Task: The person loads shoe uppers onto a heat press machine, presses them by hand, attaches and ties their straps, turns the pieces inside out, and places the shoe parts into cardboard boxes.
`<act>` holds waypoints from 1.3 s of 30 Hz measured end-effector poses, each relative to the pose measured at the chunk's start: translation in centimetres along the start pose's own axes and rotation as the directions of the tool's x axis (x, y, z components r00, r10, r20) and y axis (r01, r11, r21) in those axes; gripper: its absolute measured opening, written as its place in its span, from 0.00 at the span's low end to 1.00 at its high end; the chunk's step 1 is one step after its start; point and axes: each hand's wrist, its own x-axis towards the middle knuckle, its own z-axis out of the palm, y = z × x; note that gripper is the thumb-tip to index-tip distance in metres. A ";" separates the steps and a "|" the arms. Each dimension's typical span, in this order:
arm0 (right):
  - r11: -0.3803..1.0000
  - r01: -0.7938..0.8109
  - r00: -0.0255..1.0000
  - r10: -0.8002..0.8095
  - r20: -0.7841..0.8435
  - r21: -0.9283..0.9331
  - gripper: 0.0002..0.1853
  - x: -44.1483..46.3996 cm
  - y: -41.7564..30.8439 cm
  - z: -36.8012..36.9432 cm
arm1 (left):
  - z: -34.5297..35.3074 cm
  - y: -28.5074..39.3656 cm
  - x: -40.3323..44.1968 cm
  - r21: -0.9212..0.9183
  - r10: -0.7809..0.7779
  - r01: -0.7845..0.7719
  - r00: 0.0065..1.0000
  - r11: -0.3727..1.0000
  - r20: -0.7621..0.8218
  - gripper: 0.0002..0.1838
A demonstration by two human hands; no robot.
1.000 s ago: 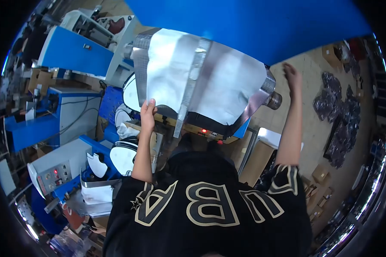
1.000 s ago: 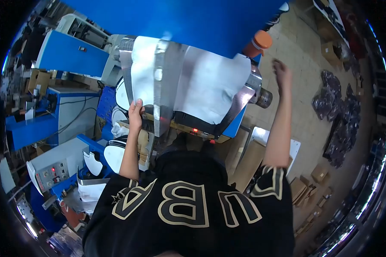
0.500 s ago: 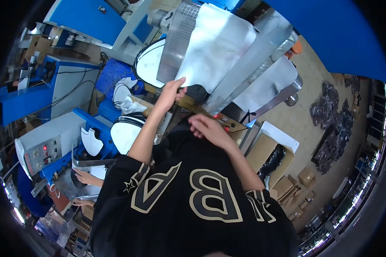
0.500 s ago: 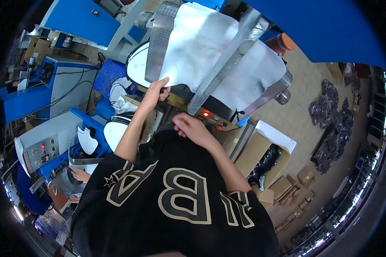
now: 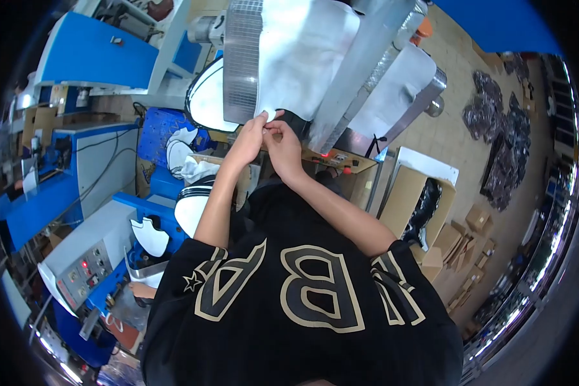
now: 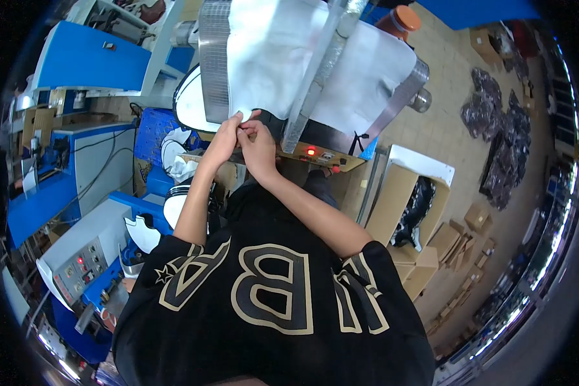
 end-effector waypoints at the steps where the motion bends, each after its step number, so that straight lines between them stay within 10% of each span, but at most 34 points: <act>1: 1.000 -0.012 1.000 0.012 -0.001 0.008 0.09 -0.1 0.3 -0.1 | 0.1 0.4 -0.1 0.009 -0.021 0.021 1.000 1.000 0.011 0.32; 11: 0.929 0.308 0.951 -0.294 0.095 -0.206 0.15 -0.4 0.4 0.3 | -1.3 -0.3 0.5 0.119 -0.022 0.021 1.000 0.993 0.013 0.33; 17: 0.969 0.169 0.985 -0.170 0.012 -0.182 0.11 -0.6 0.1 -0.7 | -1.2 -0.2 0.5 0.149 0.011 -0.009 1.000 0.989 -0.012 0.34; 21: 0.775 0.452 0.881 -0.465 0.085 -0.441 0.12 -0.6 -0.6 -1.4 | -1.0 -1.1 0.3 0.133 0.064 -0.055 0.996 0.990 -0.069 0.33; 30: 0.907 0.326 0.944 -0.301 0.132 -0.265 0.07 -0.5 -0.4 -1.3 | -1.0 -0.7 -0.3 0.144 0.161 -0.148 0.984 0.978 -0.080 0.30; 33: 0.927 0.341 0.934 -0.352 -0.053 -0.155 0.08 -0.5 0.9 0.7 | -0.5 3.1 -1.8 0.717 0.078 0.175 0.949 0.674 -0.305 0.24; 37: 0.953 0.197 0.980 -0.186 -0.069 0.230 0.08 -0.4 -1.2 0.4 | -0.8 0.9 -0.4 0.744 0.791 -0.388 0.533 0.544 -0.300 0.17; 39: 0.955 0.108 0.993 -0.116 0.010 0.278 0.08 -0.2 -2.8 -0.4 | -0.9 -0.7 0.1 0.403 0.633 -0.489 0.620 0.774 -0.463 0.14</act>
